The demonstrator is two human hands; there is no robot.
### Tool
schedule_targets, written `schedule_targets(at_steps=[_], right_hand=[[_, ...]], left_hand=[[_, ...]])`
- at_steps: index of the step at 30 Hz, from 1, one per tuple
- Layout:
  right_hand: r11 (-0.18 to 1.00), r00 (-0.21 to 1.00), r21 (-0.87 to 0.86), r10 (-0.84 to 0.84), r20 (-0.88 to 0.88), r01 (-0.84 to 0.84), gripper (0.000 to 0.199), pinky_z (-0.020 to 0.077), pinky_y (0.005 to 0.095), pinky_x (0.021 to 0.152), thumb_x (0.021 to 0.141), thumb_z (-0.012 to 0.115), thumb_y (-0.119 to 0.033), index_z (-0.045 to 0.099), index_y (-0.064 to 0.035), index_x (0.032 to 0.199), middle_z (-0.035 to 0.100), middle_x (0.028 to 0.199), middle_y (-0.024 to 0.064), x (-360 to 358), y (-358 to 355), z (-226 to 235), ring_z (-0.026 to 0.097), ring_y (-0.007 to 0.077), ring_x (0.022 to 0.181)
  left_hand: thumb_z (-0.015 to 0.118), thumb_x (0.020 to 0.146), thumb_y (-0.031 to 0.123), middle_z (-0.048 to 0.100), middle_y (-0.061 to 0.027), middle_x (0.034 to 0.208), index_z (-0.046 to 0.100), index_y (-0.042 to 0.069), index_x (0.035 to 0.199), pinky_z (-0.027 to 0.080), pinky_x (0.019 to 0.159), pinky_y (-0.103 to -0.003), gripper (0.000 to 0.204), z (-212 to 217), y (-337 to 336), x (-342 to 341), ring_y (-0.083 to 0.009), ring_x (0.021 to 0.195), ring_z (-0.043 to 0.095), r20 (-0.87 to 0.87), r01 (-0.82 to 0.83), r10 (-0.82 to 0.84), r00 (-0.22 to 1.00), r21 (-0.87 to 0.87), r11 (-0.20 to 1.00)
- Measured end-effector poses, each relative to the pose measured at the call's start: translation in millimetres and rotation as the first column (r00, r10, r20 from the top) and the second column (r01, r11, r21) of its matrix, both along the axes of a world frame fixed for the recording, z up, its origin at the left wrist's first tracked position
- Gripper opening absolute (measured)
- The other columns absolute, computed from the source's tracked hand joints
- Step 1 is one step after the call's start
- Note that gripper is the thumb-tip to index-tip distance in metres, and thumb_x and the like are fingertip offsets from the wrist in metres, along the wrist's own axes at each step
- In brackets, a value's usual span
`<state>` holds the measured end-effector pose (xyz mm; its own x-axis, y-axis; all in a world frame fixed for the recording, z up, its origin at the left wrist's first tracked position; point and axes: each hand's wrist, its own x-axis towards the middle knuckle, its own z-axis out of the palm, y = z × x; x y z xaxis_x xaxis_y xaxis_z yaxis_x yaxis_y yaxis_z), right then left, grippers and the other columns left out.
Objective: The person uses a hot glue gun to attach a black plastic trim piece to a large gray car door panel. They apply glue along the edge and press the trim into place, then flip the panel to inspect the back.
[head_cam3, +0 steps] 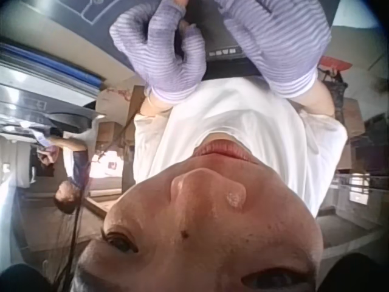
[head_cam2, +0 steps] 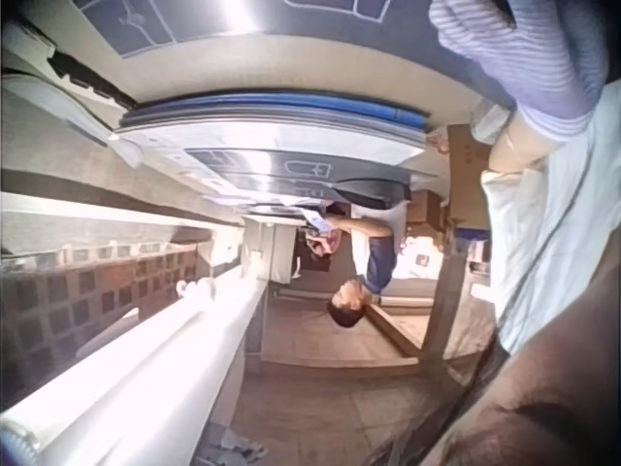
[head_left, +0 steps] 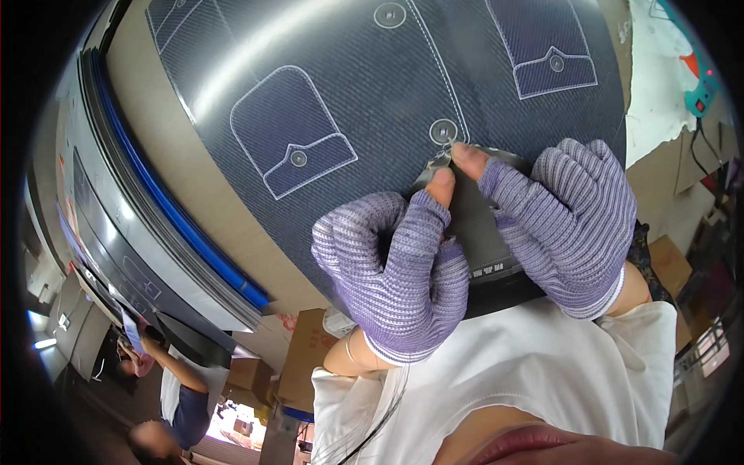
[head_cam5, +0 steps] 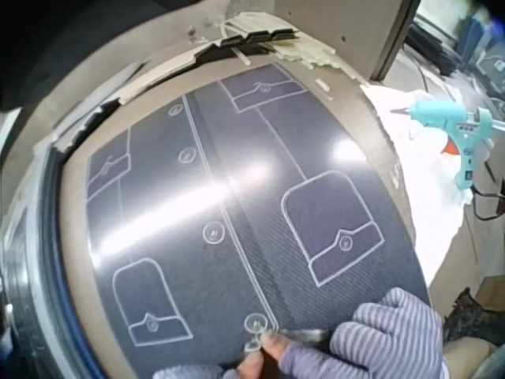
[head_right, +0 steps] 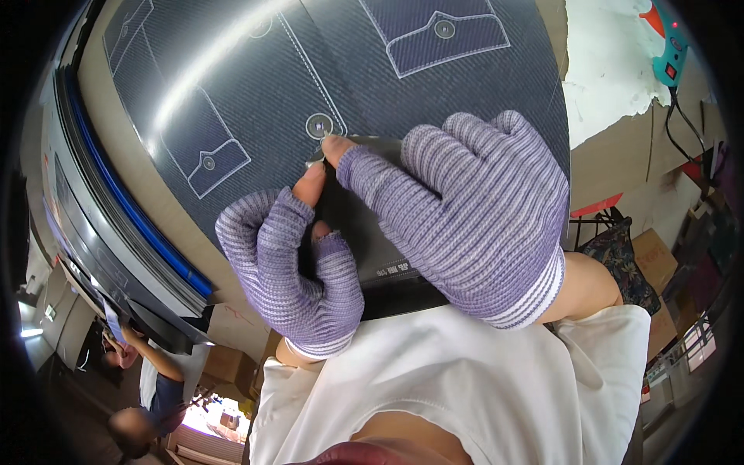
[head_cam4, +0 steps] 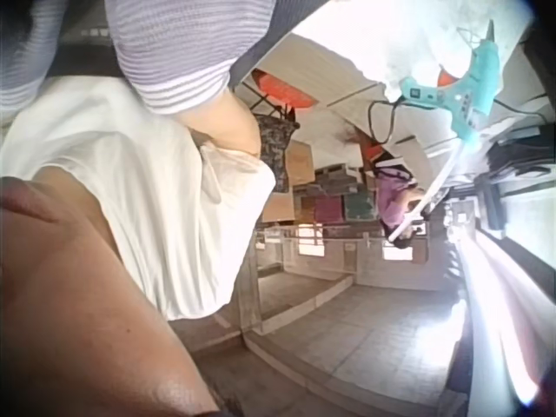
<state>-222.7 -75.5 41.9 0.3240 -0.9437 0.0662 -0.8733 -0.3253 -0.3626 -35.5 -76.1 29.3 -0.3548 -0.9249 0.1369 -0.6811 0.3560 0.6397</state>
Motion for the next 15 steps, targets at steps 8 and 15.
schedule_targets(at_steps=[8,15], right_hand=[[0.992,0.996,-0.102,-0.067,0.063,0.073,0.041,0.0351,0.0362,0.060,0.078,0.064,-0.017,0.070,-0.0119,0.119,0.040,0.067,0.0040,3.4,3.3,-0.8,0.045,0.0240,0.060],[0.951,0.920,-0.152,-0.207,0.334,0.269,0.032,0.0481,0.0350,0.073,0.084,0.066,-0.011,0.069,-0.0119,0.116,0.067,0.090,0.0068,-31.9,22.5,14.5,0.063,0.0260,0.078]], left_hand=[[0.065,0.064,0.005,0.053,-0.0106,0.086,0.069,0.009,0.111,0.037,0.075,-0.041,0.047,-9.2,-0.9,-9.6,-0.0278,0.083,0.050,-0.031,-0.070,0.067,0.997,-0.115,0.991],[0.062,0.088,0.013,0.061,-0.0163,0.102,0.067,0.001,0.111,0.045,0.089,-0.040,0.026,7.1,6.6,20.4,-0.0326,0.097,0.056,-0.240,-0.140,0.112,0.964,-0.104,0.985]])
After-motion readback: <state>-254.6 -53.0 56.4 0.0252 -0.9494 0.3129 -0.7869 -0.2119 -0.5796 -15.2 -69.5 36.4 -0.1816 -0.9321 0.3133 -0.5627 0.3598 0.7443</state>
